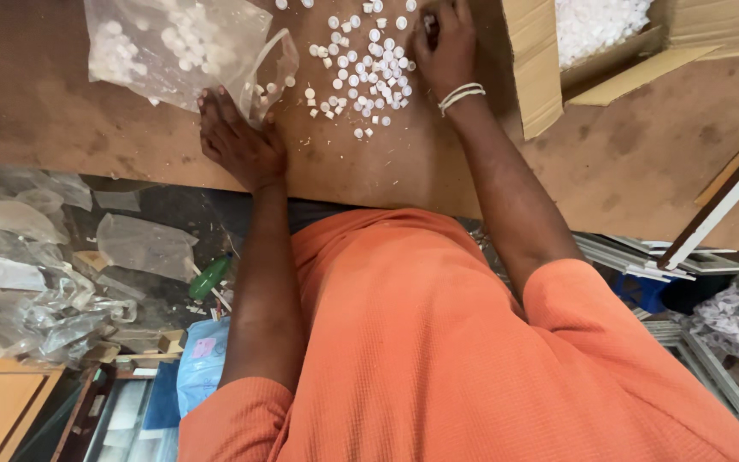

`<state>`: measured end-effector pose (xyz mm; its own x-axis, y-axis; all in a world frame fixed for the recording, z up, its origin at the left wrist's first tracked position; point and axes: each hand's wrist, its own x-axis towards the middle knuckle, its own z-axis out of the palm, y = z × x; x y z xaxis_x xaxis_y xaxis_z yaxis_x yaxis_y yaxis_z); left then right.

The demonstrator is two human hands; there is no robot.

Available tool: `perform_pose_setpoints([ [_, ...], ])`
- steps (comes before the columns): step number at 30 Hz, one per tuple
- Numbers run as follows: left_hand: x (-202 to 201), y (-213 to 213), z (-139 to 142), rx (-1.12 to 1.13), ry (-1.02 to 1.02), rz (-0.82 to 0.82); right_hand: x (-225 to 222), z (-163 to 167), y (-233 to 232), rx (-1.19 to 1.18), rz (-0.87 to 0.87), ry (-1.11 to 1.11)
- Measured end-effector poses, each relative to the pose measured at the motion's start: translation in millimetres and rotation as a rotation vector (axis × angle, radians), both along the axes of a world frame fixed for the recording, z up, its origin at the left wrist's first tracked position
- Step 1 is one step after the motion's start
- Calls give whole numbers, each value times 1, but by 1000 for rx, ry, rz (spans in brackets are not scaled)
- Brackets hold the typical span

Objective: The person takes a plastic bag of small white foam pieces, spreads the pieces across the workbench, and picks them up a few at a time to place them into an open cardboard box on the bench. The person carries the box over and continues transferring pieces from the table into it.

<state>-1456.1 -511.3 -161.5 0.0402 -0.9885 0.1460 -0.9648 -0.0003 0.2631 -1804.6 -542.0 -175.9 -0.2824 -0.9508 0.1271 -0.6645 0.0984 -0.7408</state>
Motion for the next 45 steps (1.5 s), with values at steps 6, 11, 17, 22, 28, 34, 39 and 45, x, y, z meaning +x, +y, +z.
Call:
perform_pose_setpoints([
  [6,-4,-4,7,-14,-14,19,8,53,-2,23,127,24],
  [11,-7,-6,18,8,-2,11,-37,139,43,72,-12,-160],
  [17,-12,-12,27,2,8,16,-106,203,42,-244,-200,255],
  [22,-11,-11,25,2,9,25,-56,160,30,-77,-39,-12],
  [28,-7,-7,15,-1,19,19,21,62,-19,55,85,274],
  [34,-4,-3,6,-12,20,14,12,14,-20,177,71,129],
  [39,-2,-1,2,-8,9,6,-15,-1,-15,61,-34,-515],
  [45,0,0,-3,-25,-6,10,-25,-4,-7,224,-325,-1010],
])
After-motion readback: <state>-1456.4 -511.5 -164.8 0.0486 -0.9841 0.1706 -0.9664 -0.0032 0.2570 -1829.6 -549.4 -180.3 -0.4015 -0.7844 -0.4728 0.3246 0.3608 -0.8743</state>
